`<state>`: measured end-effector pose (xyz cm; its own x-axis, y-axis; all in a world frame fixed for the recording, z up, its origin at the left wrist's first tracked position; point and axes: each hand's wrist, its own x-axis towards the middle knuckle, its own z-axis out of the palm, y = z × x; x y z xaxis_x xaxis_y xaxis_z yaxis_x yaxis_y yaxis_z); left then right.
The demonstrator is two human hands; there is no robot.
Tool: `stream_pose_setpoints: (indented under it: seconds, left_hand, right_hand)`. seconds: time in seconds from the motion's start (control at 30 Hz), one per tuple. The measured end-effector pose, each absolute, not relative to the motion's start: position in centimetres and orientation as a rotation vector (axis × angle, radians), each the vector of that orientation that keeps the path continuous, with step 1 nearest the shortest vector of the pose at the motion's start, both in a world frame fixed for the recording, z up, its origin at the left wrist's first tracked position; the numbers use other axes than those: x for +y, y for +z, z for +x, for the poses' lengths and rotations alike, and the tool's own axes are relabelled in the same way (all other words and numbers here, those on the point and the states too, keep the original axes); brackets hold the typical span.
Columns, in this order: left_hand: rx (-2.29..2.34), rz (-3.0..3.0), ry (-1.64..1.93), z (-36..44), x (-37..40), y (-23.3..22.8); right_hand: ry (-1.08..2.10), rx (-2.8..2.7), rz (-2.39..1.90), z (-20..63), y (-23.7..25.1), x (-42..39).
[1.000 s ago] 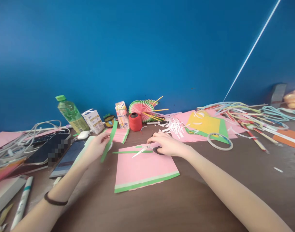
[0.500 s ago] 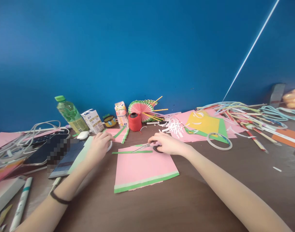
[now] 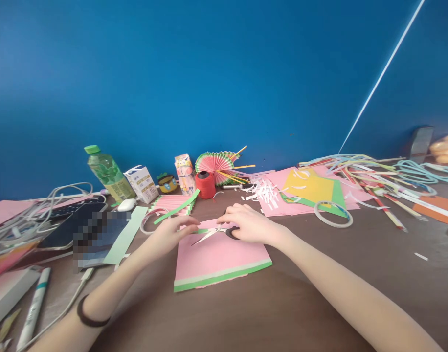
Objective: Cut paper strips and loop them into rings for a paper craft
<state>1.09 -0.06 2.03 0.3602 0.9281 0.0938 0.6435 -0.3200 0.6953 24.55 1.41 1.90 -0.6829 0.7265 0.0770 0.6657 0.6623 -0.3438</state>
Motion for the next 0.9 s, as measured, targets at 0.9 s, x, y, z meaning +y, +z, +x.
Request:
stream_pose_setpoints:
  seconds: [0.9]
  left_hand:
    - [0.988,2.158,0.273,1.2,-1.0,1.3]
  right_hand:
    - [0.103,-2.219,-1.755,28.9,-0.2,5.7]
